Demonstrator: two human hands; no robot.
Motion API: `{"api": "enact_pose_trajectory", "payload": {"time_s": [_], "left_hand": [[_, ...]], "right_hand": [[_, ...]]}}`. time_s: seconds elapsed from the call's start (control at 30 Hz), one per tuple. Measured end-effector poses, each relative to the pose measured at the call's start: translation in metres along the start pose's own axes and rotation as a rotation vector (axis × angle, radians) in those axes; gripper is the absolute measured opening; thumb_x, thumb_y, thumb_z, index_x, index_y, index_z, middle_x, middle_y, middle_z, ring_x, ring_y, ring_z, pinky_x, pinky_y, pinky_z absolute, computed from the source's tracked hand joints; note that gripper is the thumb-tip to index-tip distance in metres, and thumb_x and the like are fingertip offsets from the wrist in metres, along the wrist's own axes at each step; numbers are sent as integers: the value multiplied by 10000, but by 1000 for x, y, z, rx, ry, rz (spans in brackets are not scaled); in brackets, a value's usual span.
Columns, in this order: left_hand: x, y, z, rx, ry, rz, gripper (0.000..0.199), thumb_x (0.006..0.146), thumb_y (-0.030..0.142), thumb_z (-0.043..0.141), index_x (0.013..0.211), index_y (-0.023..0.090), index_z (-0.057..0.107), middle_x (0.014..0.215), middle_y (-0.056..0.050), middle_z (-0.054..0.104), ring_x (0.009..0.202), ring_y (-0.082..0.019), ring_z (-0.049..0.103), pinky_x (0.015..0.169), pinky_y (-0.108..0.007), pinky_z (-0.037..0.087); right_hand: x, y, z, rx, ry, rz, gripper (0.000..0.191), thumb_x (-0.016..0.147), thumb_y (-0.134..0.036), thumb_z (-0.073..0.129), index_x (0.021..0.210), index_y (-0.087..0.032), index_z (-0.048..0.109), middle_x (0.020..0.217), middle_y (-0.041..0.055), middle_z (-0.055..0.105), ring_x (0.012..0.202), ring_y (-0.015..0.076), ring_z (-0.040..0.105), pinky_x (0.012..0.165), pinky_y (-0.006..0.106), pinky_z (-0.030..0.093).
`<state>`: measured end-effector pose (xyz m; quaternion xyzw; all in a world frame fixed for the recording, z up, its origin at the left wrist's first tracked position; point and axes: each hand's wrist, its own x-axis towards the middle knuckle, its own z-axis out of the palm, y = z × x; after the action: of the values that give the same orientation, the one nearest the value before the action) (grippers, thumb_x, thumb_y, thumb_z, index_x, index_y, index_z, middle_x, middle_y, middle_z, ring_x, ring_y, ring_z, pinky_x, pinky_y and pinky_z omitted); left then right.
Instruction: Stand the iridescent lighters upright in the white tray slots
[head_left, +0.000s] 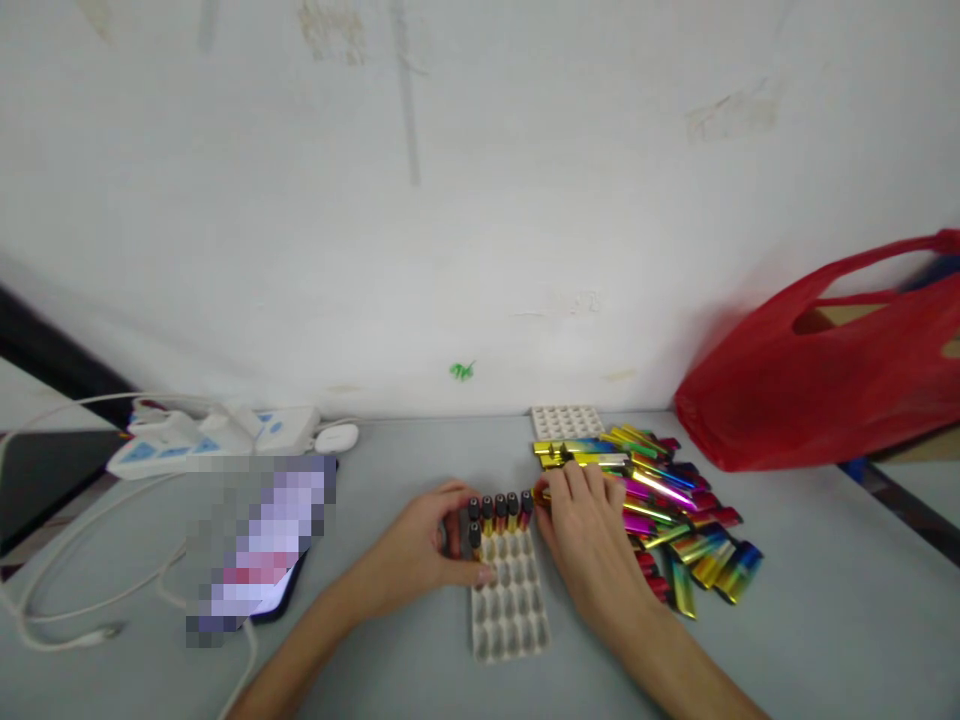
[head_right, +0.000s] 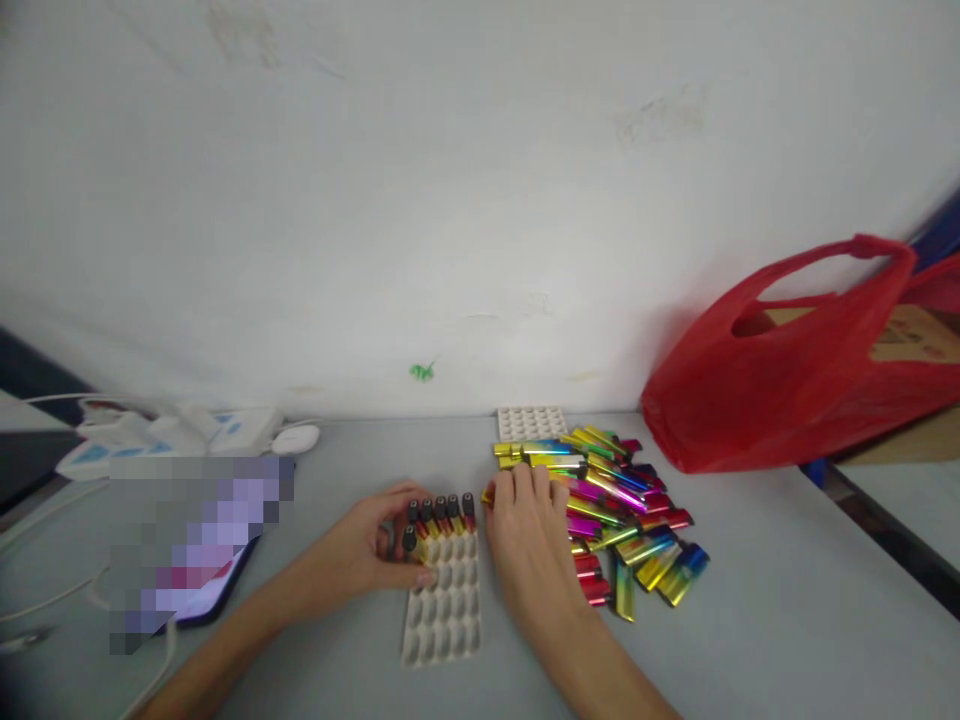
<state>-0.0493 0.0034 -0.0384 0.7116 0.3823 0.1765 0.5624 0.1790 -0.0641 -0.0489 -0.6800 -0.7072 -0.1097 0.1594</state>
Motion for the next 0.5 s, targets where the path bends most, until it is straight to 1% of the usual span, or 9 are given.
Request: {"api": "enact_pose_trajectory", "payload": {"time_s": [0.13, 0.2, 0.3, 0.37, 0.43, 0.5], "left_hand": [[0, 1, 0, 18, -3, 0, 481, 695, 430, 1000, 1022, 179, 754, 1096, -22, 634, 846, -188, 635, 635, -234, 467], [0, 1, -1, 28, 3, -3, 510, 684, 453, 998, 1052, 185, 769, 1085, -28, 651, 847, -202, 644, 660, -255, 489], [0, 0, -1, 11, -2, 3, 536, 681, 471, 996, 1083, 190, 780, 1081, -40, 677, 872, -229, 667, 712, -291, 523], [1, 0, -1, -4, -7, 10, 530, 685, 475, 994, 1077, 190, 781, 1099, -44, 683, 891, -234, 675, 711, -285, 529], [0, -1, -1, -9, -3, 12, 528, 684, 473, 995, 1074, 188, 780, 1101, -43, 685, 896, -230, 675, 697, -270, 530], [0, -1, -1, -6, 2, 11, 535, 686, 463, 997, 1089, 185, 780, 1080, -41, 689, 896, -230, 674, 702, -269, 537]], "right_hand": [[1, 0, -5, 86, 124, -4, 127, 1022, -118, 677, 1111, -204, 652, 1051, 82, 746, 1010, 322, 609, 879, 447, 355], [2, 1, -9, 154, 181, 8, 106, 1047, -136, 637, 1131, -200, 625, 1031, 79, 748, 993, 309, 618, 876, 436, 352], [2, 4, -12, 266, 250, 52, 26, 1077, -184, 580, 1082, -208, 590, 947, 61, 721, 905, 280, 618, 856, 418, 357], [2, 5, -14, 344, 288, 82, 54, 1075, -195, 561, 1031, -223, 573, 927, 45, 701, 864, 259, 612, 859, 414, 368], [1, 5, -16, 444, 316, 141, 61, 1057, -214, 570, 1000, -235, 569, 929, 38, 690, 859, 252, 613, 857, 410, 391], [1, 5, -18, 591, 311, 263, 71, 1047, -277, 597, 990, -244, 572, 901, 28, 679, 827, 243, 615, 805, 389, 422]]}}
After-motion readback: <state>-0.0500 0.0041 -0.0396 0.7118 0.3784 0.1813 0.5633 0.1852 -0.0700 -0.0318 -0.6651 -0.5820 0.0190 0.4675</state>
